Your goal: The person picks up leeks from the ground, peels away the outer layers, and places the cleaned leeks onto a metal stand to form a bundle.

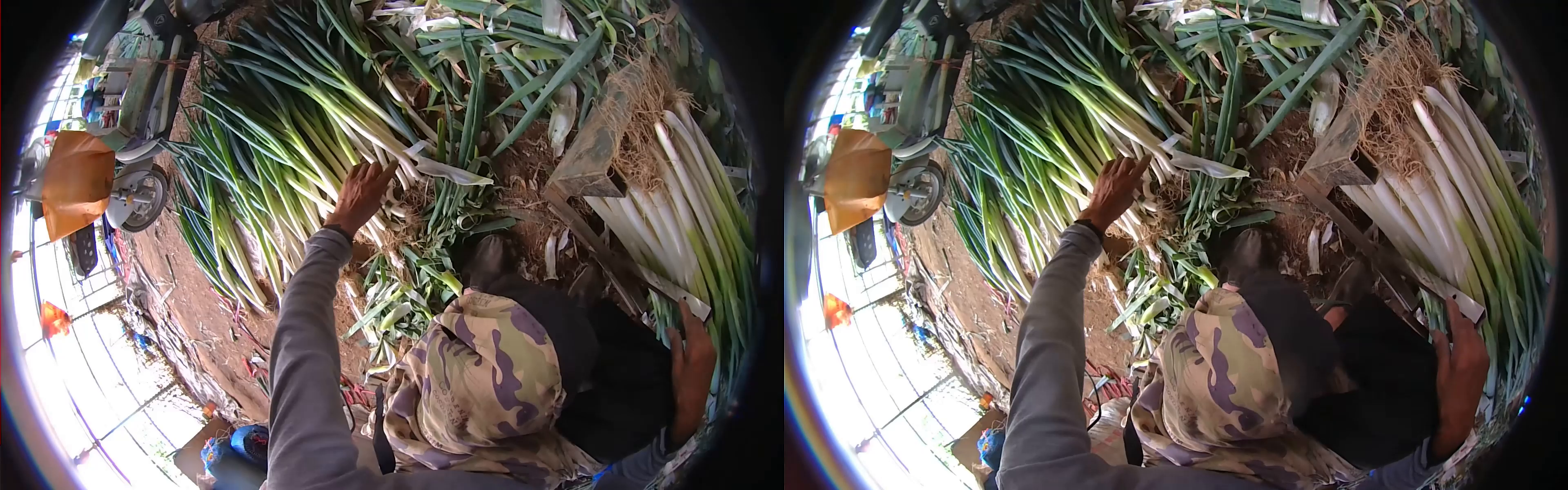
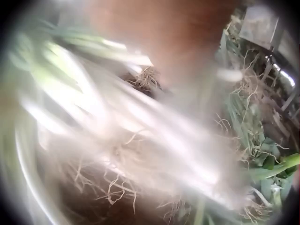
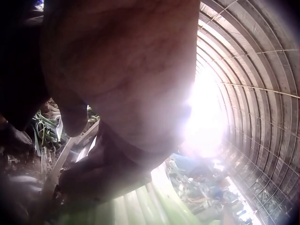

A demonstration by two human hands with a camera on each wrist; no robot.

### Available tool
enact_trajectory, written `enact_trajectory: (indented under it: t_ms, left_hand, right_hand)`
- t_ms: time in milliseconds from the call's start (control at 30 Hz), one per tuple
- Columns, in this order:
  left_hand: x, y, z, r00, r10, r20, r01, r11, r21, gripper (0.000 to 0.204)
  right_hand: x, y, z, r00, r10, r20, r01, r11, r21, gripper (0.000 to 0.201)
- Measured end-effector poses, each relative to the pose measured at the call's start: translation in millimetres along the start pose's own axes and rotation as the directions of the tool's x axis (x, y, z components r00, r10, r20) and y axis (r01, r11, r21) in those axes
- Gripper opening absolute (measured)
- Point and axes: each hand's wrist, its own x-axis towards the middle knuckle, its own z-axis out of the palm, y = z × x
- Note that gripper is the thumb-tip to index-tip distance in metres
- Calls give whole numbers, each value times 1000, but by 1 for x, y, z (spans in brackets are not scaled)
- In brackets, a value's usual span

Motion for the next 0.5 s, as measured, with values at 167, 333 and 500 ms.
enact_trajectory:
  t_ms: [167,333,500]
  left_hand:
    - [42,10,33,993,58,-102,-47,994,103,55]
    - [57,25,34,995,-62,-84,68,995,70,50]
    - [60,21,28,997,-36,-64,40,997,61,43]
  right_hand:
    - [-1,1,2,999,34,23,-34,999,3,50]
    - [-1,-5,-2,1000,22,21,-22,1000,-2,52]
    - [1,-6,-2,999,32,23,-32,999,21,50]
